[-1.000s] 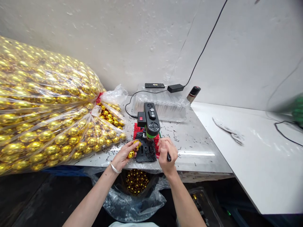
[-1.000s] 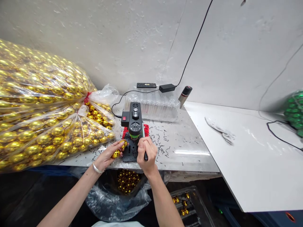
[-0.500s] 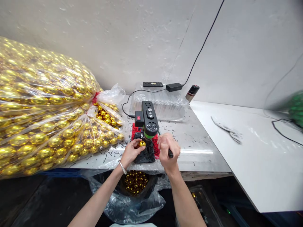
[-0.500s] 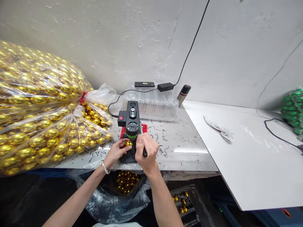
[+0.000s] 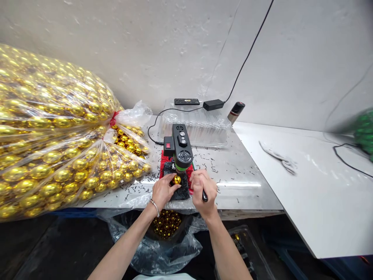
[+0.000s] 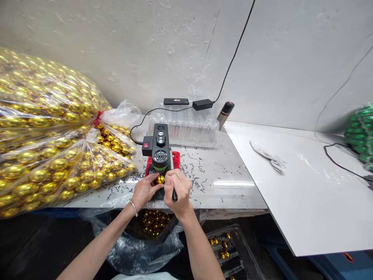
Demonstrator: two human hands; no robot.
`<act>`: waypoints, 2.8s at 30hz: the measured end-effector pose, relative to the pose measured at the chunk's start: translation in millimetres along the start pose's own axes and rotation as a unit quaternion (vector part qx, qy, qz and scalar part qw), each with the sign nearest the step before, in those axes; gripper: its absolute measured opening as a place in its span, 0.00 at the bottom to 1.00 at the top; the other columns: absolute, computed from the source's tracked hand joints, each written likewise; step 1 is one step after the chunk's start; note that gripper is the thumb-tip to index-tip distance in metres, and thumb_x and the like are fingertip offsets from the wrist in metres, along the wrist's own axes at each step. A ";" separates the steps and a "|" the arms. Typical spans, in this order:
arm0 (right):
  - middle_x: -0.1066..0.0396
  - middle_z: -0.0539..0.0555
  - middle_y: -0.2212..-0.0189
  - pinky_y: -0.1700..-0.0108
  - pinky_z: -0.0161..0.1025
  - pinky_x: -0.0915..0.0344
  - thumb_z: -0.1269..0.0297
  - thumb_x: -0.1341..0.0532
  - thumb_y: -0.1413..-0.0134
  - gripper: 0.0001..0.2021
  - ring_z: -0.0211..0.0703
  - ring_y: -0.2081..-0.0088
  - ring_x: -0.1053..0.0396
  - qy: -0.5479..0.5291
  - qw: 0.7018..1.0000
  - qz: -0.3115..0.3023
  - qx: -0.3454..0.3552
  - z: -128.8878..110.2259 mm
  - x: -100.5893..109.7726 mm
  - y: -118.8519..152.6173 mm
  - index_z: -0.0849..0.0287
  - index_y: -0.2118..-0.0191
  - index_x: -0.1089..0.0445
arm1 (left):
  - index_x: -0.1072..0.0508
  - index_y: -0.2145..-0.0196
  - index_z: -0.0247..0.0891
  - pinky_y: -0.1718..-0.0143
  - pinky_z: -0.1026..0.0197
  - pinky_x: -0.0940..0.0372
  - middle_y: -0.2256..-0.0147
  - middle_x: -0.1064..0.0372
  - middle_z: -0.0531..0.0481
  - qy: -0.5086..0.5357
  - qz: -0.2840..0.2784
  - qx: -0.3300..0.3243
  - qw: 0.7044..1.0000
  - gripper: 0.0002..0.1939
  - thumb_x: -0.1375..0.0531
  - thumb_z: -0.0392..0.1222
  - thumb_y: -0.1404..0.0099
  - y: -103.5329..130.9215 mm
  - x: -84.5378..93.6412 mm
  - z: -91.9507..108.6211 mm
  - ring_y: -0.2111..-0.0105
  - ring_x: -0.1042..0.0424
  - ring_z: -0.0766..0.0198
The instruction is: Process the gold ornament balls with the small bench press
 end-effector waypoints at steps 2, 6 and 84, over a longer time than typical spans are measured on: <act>0.41 0.49 0.78 0.70 0.36 0.42 0.77 0.52 0.42 0.12 0.38 0.70 0.37 0.000 1.000 -0.003 0.008 2.7 -2.5 8.5 0.57 0.75 0.43 | 0.24 0.54 0.42 0.54 0.54 0.36 0.51 0.27 0.43 -0.005 -0.001 -0.001 1.000 0.19 0.34 0.44 0.45 0.1 0.1 -0.2 0.54 0.28 0.47; 0.40 0.50 0.77 0.70 0.36 0.39 0.74 0.52 0.41 0.12 0.38 0.70 0.38 -0.014 1.000 0.008 0.026 12.3 -10.0 28.7 0.57 0.74 0.43 | 0.25 0.53 0.41 0.57 0.57 0.34 0.51 0.27 0.44 -0.054 0.005 -0.017 0.998 0.18 0.36 0.44 0.42 2.3 0.6 2.5 0.57 0.26 0.52; 0.42 0.49 0.80 0.70 0.38 0.43 0.75 0.52 0.41 0.15 0.38 0.72 0.38 -0.044 0.997 0.037 -0.041 1.3 1.4 -0.9 0.57 0.78 0.45 | 0.25 0.57 0.38 0.54 0.55 0.36 0.61 0.25 0.46 0.199 0.087 0.009 0.976 0.19 0.35 0.47 0.46 4.2 -1.2 -22.8 0.60 0.28 0.58</act>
Point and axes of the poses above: each hand's wrist, its own y-axis away from the middle knuckle, its own x-axis out of the back of the hand, z = x × y, the point moved 8 cm from there along -y, towards the middle knuckle
